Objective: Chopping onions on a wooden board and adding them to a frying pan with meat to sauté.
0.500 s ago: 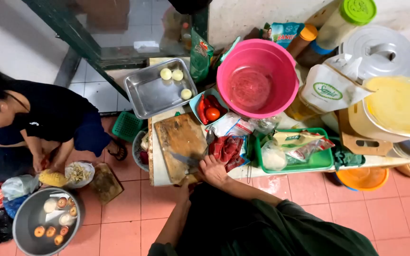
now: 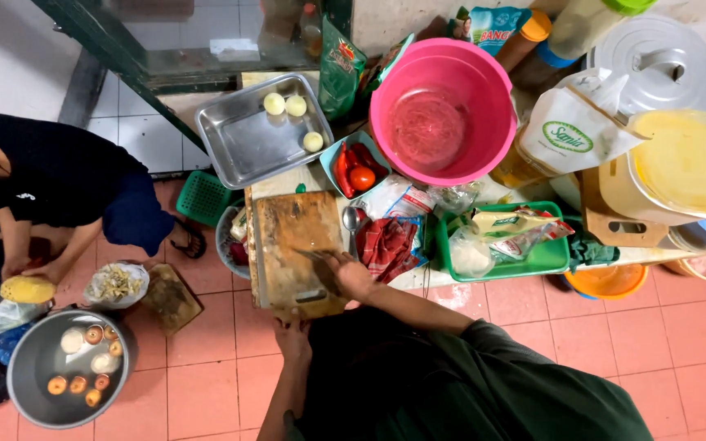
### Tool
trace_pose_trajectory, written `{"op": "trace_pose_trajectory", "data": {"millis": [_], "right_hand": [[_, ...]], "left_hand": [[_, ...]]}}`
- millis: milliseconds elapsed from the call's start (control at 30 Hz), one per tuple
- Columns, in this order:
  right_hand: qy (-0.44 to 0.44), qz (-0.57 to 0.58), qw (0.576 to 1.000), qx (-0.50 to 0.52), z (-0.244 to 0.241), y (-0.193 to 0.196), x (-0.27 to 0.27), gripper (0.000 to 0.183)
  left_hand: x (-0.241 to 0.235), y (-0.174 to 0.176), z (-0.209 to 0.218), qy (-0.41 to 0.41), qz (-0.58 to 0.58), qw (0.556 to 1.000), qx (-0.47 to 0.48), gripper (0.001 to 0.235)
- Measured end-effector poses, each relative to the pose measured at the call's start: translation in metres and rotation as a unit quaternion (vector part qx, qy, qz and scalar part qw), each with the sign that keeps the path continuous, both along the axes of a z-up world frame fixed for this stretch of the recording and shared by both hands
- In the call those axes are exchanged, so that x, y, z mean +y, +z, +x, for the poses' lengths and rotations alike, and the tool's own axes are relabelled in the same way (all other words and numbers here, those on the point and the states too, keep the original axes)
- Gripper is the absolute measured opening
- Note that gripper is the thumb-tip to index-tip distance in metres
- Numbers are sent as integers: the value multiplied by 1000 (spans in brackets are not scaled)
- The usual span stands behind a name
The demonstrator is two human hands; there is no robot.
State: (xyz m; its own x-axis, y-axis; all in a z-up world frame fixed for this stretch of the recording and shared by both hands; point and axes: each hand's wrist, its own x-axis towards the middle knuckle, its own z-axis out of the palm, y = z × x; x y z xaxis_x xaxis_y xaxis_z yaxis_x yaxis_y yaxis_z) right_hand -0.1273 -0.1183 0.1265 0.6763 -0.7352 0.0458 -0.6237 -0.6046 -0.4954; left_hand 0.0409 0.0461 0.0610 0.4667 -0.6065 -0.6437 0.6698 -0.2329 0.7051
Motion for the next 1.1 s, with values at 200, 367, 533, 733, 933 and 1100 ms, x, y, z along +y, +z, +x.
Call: {"op": "trace_pose_trajectory", "data": {"millis": [200,367,533,733,933,1100], "right_hand": [[-137,126,960,-211,-49,-30,-41,42],[-145,298,847,-415,-62,27,-51,51],[-243,581,602,-492,-67,88,1,46],[-298,631,540,-471,-59,74,40,25],[-307,522,739,-296,-30,54,34,33],[-292,356,879,-128,-17,45,50,60]], "left_hand": [[-18,33,33,4,-51,999,-7,63],[-30,9,95,-4,-18,999,-48,48],[-59,-1,161,-44,-11,995,-91,40],[-140,-56,215,-250,-51,952,-171,39],[-258,103,132,-238,131,656,-704,49],[-395,83,75,-372,-180,590,-693,58]]}}
